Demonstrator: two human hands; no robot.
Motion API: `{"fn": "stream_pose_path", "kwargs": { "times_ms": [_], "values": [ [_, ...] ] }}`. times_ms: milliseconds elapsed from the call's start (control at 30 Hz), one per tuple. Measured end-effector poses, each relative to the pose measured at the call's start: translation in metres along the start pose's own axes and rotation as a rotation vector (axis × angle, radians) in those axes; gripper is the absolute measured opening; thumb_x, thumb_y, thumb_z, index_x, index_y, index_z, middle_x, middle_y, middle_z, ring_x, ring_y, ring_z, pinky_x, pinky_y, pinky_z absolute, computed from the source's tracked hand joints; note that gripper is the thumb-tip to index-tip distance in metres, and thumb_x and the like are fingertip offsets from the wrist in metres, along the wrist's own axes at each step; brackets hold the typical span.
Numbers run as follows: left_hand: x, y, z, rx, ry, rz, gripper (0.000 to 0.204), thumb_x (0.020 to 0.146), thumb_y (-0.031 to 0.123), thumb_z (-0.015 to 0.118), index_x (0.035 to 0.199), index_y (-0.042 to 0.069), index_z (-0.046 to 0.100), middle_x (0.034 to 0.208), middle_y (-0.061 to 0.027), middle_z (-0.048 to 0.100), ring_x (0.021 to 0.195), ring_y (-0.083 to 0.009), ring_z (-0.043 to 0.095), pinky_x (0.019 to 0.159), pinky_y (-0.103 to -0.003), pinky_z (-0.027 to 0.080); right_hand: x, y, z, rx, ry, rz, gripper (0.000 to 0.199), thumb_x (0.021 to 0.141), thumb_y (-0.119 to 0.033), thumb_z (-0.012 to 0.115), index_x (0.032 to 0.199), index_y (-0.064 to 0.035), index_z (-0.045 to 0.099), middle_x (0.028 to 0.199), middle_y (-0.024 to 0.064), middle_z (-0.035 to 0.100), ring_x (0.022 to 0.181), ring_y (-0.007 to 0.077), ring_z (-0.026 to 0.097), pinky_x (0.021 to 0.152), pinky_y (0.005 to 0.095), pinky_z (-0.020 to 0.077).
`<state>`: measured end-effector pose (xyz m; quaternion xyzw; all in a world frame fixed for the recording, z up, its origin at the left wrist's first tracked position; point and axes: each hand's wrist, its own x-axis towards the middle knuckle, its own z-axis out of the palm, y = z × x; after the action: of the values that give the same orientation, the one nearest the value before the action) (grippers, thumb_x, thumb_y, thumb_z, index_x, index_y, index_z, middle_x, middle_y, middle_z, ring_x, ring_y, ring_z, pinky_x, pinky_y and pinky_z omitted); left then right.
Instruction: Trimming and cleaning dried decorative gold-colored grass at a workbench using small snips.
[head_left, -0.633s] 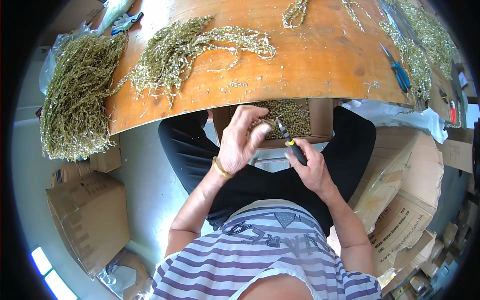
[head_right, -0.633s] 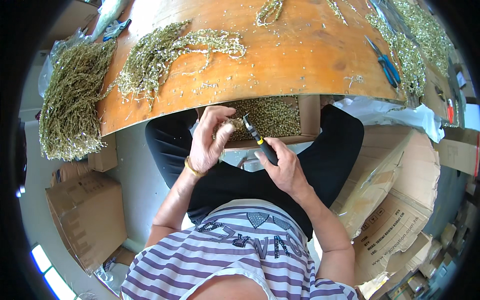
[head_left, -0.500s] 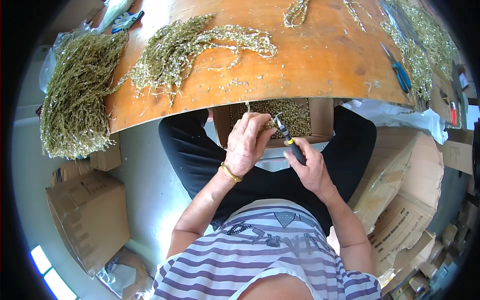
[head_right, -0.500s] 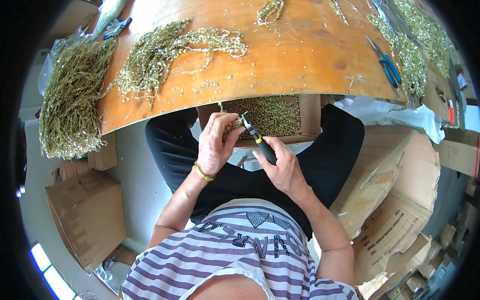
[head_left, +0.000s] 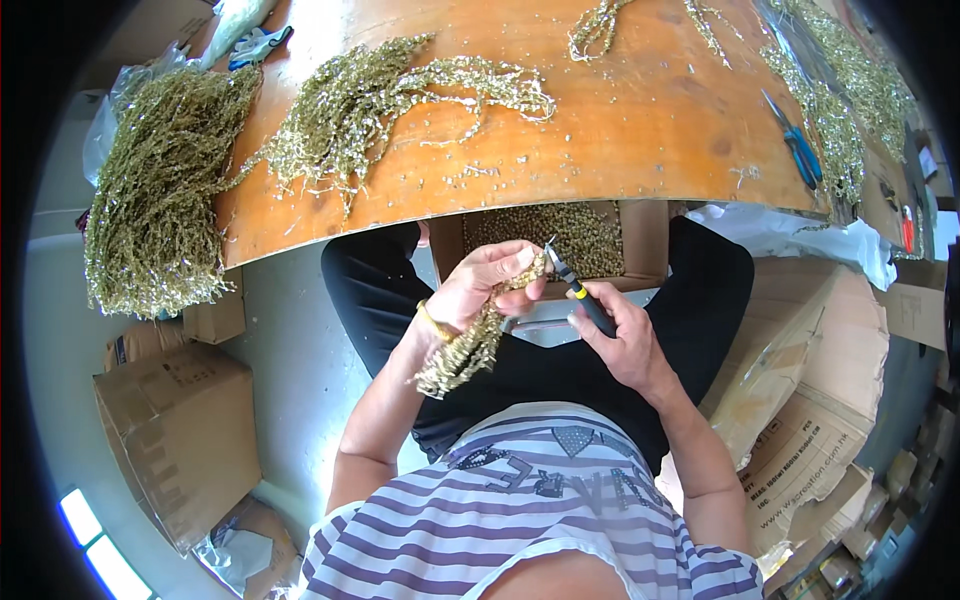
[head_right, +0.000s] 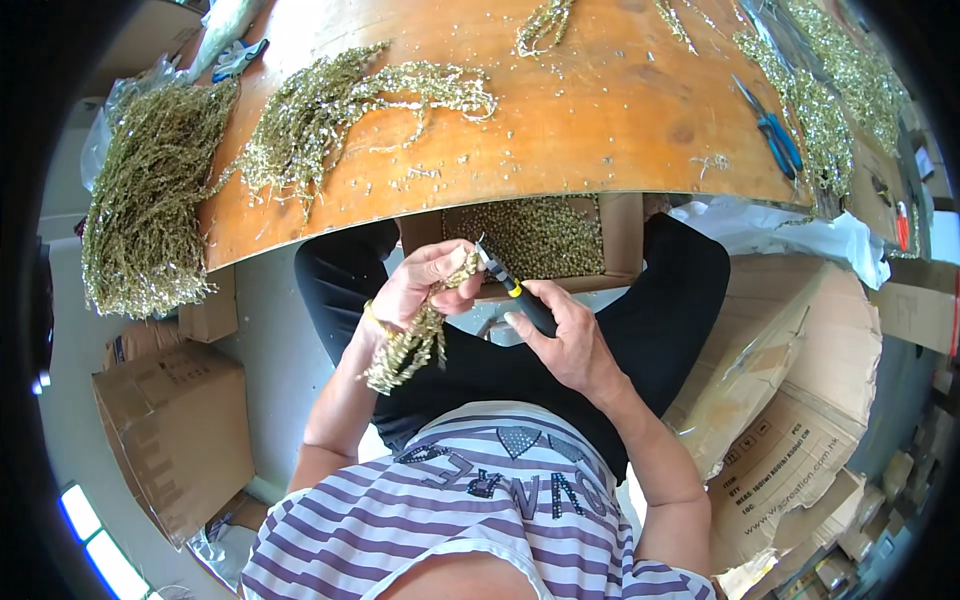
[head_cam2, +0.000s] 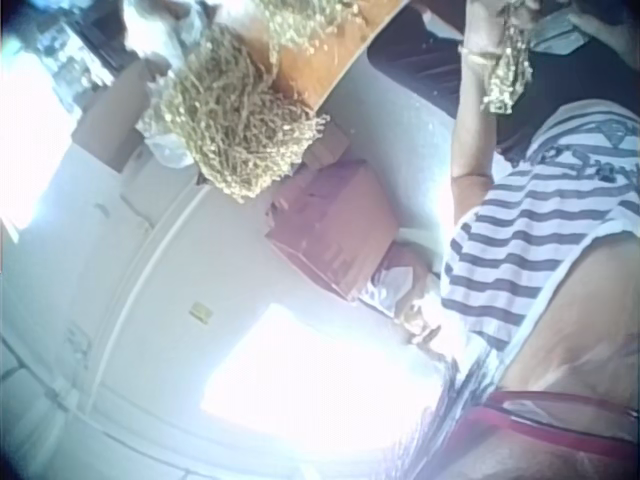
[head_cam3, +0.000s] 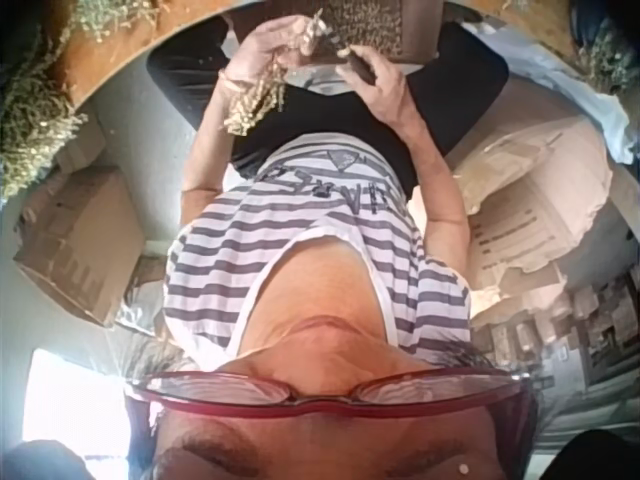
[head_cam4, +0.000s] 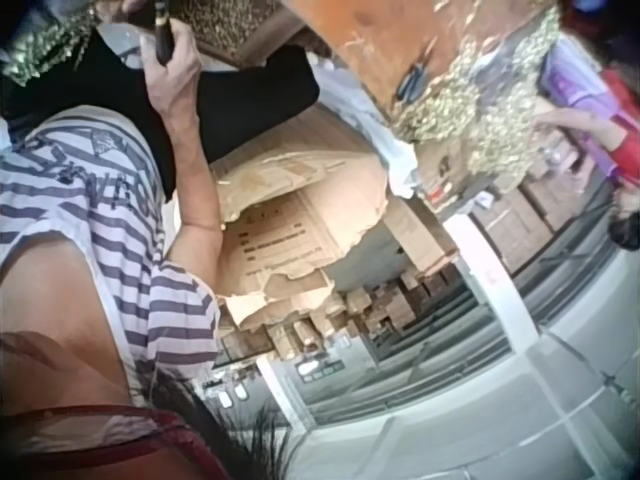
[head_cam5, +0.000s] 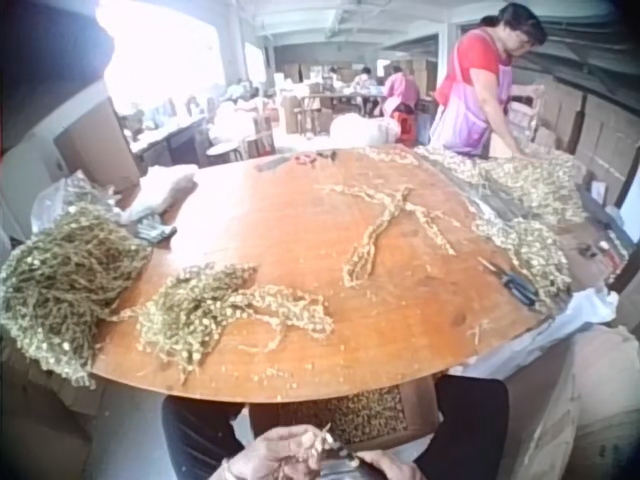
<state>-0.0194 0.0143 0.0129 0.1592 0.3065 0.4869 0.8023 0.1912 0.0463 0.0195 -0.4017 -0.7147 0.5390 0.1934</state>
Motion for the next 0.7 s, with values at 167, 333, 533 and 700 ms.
{"fn": "stream_pose_path", "kwargs": {
  "times_ms": [167, 333, 533, 700],
  "values": [
    [0.001, -0.013, 0.012, 0.968, 0.315, 0.602, 0.022, 0.082, 0.000, 0.058, 0.103, 0.003, 0.052, 0.079, 0.0013, 0.055, 0.070, -0.0037, 0.049, 0.058, -0.019, 0.042, 0.000, -0.003, -0.001, -0.060, 0.055, 0.005, 0.029, 0.080, -0.017, 0.060, 0.102, 0.0005, 0.052, 0.077, 0.0074, 0.056, 0.069, 0.0133, 0.055, 0.065, 0.0262, 0.0441],
    [0.004, -0.027, 0.013, 0.930, 0.436, 0.630, 0.017, 0.084, 0.003, 0.057, 0.100, 0.003, 0.053, 0.078, 0.0039, 0.052, 0.064, -0.0018, 0.044, 0.056, -0.016, 0.039, 0.001, -0.009, -0.003, -0.080, 0.036, 0.019, 0.031, 0.080, -0.017, 0.061, 0.103, 0.0018, 0.051, 0.081, 0.0098, 0.057, 0.072, 0.0156, 0.056, 0.067, 0.0282, 0.0452],
    [0.008, -0.032, 0.016, 0.716, 0.461, 0.673, 0.014, 0.085, 0.003, 0.057, 0.099, 0.004, 0.053, 0.080, 0.0037, 0.052, 0.059, -0.0004, 0.041, 0.052, -0.015, 0.036, -0.001, -0.017, -0.003, -0.154, 0.064, -0.021, 0.037, 0.079, -0.020, 0.063, 0.106, 0.0013, 0.050, 0.088, 0.0131, 0.057, 0.079, 0.0228, 0.058, 0.070, 0.0314, 0.0459],
    [0.006, -0.031, 0.016, 0.736, 0.452, 0.673, 0.015, 0.084, 0.002, 0.057, 0.098, 0.004, 0.053, 0.080, 0.0036, 0.051, 0.062, -0.0004, 0.042, 0.054, -0.015, 0.036, 0.000, -0.017, -0.004, -0.224, 0.101, -0.037, 0.034, 0.077, -0.015, 0.064, 0.105, -0.0005, 0.050, 0.087, 0.0133, 0.055, 0.075, 0.0242, 0.059, 0.066, 0.0318, 0.0476]
  ]
}}
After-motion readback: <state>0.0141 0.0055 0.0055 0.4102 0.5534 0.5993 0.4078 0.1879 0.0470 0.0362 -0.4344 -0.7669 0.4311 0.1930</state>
